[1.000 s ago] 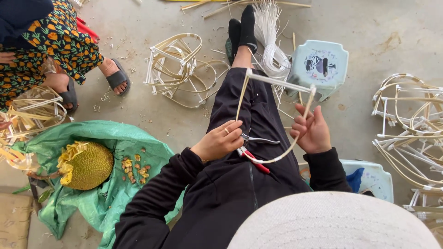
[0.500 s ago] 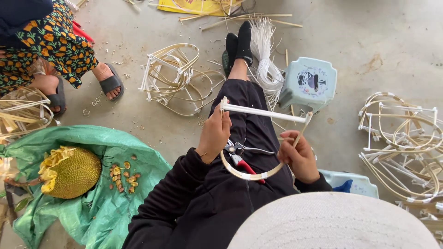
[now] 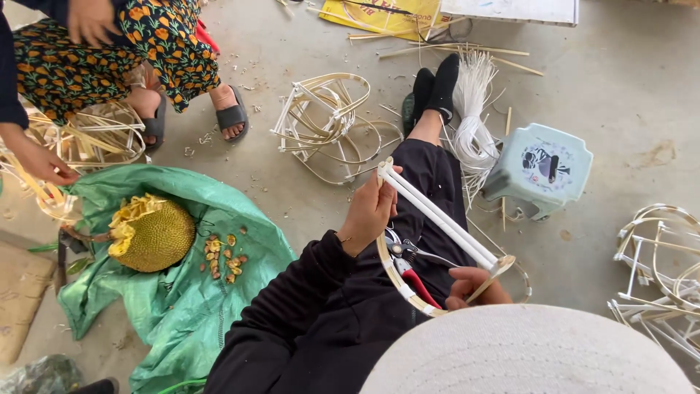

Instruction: Assembling circular bamboo or wooden frames using thin strips, tape, and ties.

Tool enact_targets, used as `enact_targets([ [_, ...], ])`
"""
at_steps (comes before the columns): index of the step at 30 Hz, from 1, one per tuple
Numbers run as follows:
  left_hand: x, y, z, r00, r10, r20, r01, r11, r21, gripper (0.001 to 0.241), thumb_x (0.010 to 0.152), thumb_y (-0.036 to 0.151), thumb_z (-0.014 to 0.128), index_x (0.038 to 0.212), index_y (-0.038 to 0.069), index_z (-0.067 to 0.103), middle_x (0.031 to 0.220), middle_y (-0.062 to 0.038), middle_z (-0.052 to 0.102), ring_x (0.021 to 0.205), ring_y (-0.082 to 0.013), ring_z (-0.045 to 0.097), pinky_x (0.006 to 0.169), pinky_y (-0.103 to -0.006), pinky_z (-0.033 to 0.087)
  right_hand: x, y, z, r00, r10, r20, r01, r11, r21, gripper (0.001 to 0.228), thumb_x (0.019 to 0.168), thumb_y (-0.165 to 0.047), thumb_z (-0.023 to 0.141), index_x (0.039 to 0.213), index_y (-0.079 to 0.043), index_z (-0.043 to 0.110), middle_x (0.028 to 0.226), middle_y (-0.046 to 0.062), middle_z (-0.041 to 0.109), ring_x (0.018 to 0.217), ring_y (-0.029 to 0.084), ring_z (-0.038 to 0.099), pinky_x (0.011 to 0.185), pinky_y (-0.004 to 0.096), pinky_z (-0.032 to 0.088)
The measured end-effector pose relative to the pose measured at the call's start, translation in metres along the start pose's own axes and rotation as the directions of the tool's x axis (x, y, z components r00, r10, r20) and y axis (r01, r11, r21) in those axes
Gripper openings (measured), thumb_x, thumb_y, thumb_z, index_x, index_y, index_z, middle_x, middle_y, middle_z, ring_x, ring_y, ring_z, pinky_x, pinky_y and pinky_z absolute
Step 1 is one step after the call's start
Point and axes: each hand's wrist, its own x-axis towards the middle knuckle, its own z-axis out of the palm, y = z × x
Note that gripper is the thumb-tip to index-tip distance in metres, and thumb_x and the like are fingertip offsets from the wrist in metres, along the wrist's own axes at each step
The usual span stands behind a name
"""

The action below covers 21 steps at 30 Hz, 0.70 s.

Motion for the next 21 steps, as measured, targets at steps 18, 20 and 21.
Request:
enact_targets([
  [18,0.001,-0.004,-0.066,0.977,-0.185,-0.106,0.148,0.946,-0.288,0.026,0.111,0.015,0.048,0.135,0.006,0.055,0.082,0.002,0.049,0.063,-0.0057,0.045,0.055,-0.0207,0.04,0.065,0.006,0.038,0.944,-0.236,0.229,0.322,0.807,-0.495,0.06,0.097,-0.031,0.065,0.147,0.0,0.053,0.146,0.022,0.052,0.134,0.037,0.051,0.111,0.043,0.041],
  [20,-0.011,-0.05,-0.065,0.888,-0.36,0.287,0.457,0.761,-0.46,0.033,0.112,0.028,0.042,0.133,0.008,0.056,0.072,0.0,0.055,0.051,-0.0087,0.05,0.044,-0.0239,0.043,0.062,0.039,0.043,0.935,-0.19,0.299,0.35,0.628,-0.695,0.073,0.084,-0.037,0.078,0.139,0.003,0.052,0.142,0.028,0.048,0.13,0.045,0.047,0.106,0.047,0.039],
  [21,-0.012,-0.049,-0.06,0.888,-0.356,0.289,0.455,0.765,-0.456,0.033,0.112,0.028,0.042,0.133,0.008,0.056,0.072,0.0,0.055,0.051,-0.0087,0.05,0.044,-0.0239,0.043,0.068,0.025,0.047,0.935,-0.196,0.295,0.35,0.629,-0.694,0.073,0.084,-0.037,0.078,0.139,0.003,0.052,0.142,0.028,0.048,0.13,0.045,0.047,0.106,0.047,0.039],
])
